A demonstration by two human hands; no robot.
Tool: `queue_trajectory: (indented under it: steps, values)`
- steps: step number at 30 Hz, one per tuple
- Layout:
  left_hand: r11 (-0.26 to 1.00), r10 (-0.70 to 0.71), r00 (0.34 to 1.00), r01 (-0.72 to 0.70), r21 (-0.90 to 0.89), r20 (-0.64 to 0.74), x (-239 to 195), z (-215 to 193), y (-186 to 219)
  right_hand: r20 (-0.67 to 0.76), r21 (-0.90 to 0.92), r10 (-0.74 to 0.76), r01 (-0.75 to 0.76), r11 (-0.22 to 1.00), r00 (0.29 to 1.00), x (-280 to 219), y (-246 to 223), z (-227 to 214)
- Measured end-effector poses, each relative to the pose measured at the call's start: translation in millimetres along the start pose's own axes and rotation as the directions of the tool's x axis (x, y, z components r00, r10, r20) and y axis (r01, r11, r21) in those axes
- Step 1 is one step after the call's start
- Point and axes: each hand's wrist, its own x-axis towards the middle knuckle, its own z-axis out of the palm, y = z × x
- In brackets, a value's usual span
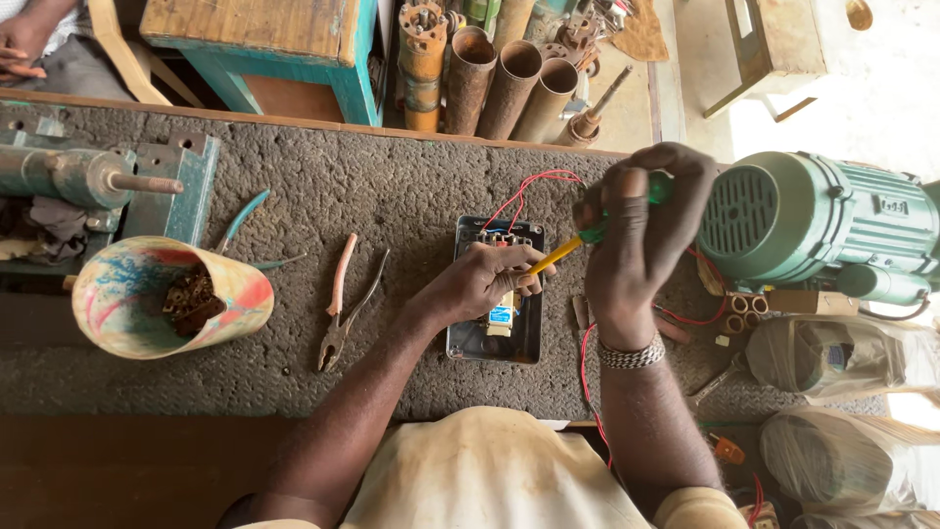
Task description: The person uses a screwdriver to loosen and tighten screws on an electrical contactor, removes the contactor from its housing, inspects it, and then reinstalls it. The person also uses pliers to handle wires and components during the process.
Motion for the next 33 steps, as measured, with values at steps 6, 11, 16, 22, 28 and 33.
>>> queue_trajectory:
  steps: [6, 11, 16, 22, 28, 33]
  values:
    - [0.995, -0.055, 0.997, 0.06, -0.075, 0.058, -1, 4, -9, 0.001, -0.074, 0.052, -0.051, 0.996, 0.999, -8, 2, 3]
    - [0.997, -0.034, 0.997, 0.039, -0.072, 0.065, 1, 5, -13, 0.017, -0.058, 0.065, -0.064, 0.996, 0.998, -9, 2, 3]
    - [0.996, -0.025, 0.998, 0.03, -0.08, 0.057, -3, 6, -15, 0.023, -0.087, 0.075, -0.073, 0.994, 0.997, -10, 2, 1]
    - [0.998, -0.025, 0.997, 0.029, -0.056, 0.067, -3, 5, -19, 0.027, -0.091, 0.059, -0.056, 0.994, 0.998, -10, 1, 2]
    - [0.999, -0.019, 0.997, 0.022, -0.044, 0.068, -6, 5, -22, 0.063, -0.085, 0.062, -0.057, 0.995, 0.996, -14, -2, 3]
    - [0.997, -0.021, 0.998, 0.026, -0.075, 0.066, -7, 4, -21, 0.066, -0.09, 0.06, -0.054, 0.994, 0.996, -15, -2, 4]
